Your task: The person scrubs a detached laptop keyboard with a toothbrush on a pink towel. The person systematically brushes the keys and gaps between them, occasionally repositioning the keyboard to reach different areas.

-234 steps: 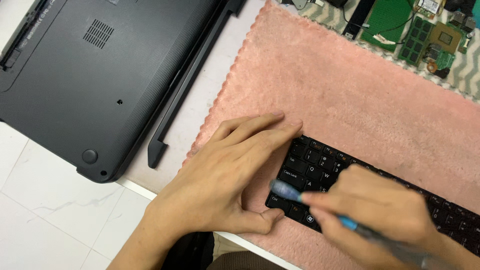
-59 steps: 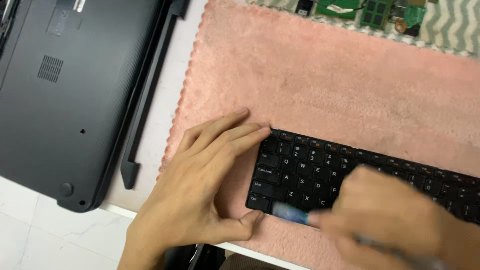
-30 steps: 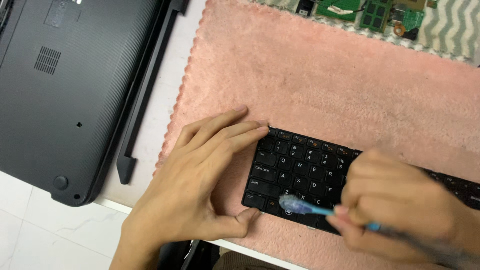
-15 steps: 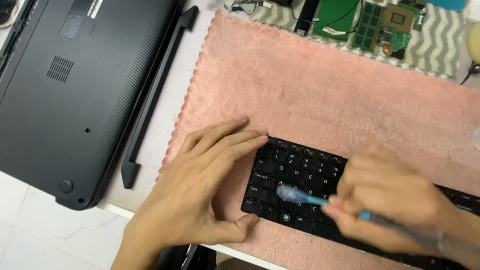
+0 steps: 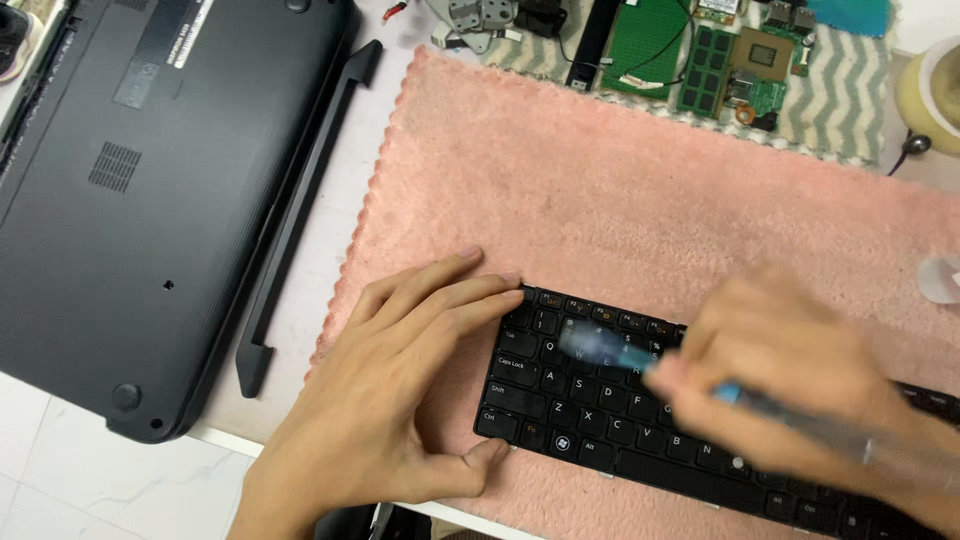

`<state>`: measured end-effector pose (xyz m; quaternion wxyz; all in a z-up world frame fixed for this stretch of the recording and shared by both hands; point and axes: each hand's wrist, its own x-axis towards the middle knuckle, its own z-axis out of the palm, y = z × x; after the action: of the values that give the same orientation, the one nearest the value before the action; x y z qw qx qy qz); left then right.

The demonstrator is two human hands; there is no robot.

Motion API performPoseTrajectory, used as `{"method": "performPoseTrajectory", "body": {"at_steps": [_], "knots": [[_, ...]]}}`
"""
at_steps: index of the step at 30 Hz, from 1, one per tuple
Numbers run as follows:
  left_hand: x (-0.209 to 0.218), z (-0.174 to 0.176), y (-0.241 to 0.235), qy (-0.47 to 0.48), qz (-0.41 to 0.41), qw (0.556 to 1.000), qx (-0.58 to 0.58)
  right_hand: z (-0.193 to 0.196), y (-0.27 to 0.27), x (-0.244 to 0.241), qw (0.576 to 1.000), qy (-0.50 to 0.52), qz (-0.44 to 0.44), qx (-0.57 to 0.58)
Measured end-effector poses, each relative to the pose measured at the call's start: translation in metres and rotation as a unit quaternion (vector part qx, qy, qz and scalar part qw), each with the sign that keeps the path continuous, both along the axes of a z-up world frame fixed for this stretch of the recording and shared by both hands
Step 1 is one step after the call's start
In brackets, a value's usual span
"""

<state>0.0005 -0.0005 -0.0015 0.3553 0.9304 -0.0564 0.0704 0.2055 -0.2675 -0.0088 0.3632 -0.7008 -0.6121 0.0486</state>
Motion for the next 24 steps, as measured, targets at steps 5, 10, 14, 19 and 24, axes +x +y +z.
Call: {"method": "performPoseTrajectory", "body": {"at_steps": [5,10,14,19,24], "knots": [[0.0,-0.001,0.0,-0.002,-0.002,1.0,-0.002,0.01,-0.007,-0.005,0.999,-0.014,0.035,-0.015],[0.0,-0.001,0.0,-0.003,-0.001,1.0,0.011,0.005,-0.013,0.001,0.999,-0.019,-0.045,-0.015],[0.001,0.0,0.0,0.006,-0.003,1.0,0.003,0.008,-0.012,-0.01,0.995,0.02,0.093,-0.025],[0.001,-0.001,0.001,0.014,-0.004,1.0,0.009,0.007,-0.012,-0.001,0.999,-0.019,0.042,-0.011],[0.001,0.0,0.001,0.017,-0.008,1.0,0.011,0.003,-0.015,-0.001,1.0,-0.007,-0.005,-0.021]]}}
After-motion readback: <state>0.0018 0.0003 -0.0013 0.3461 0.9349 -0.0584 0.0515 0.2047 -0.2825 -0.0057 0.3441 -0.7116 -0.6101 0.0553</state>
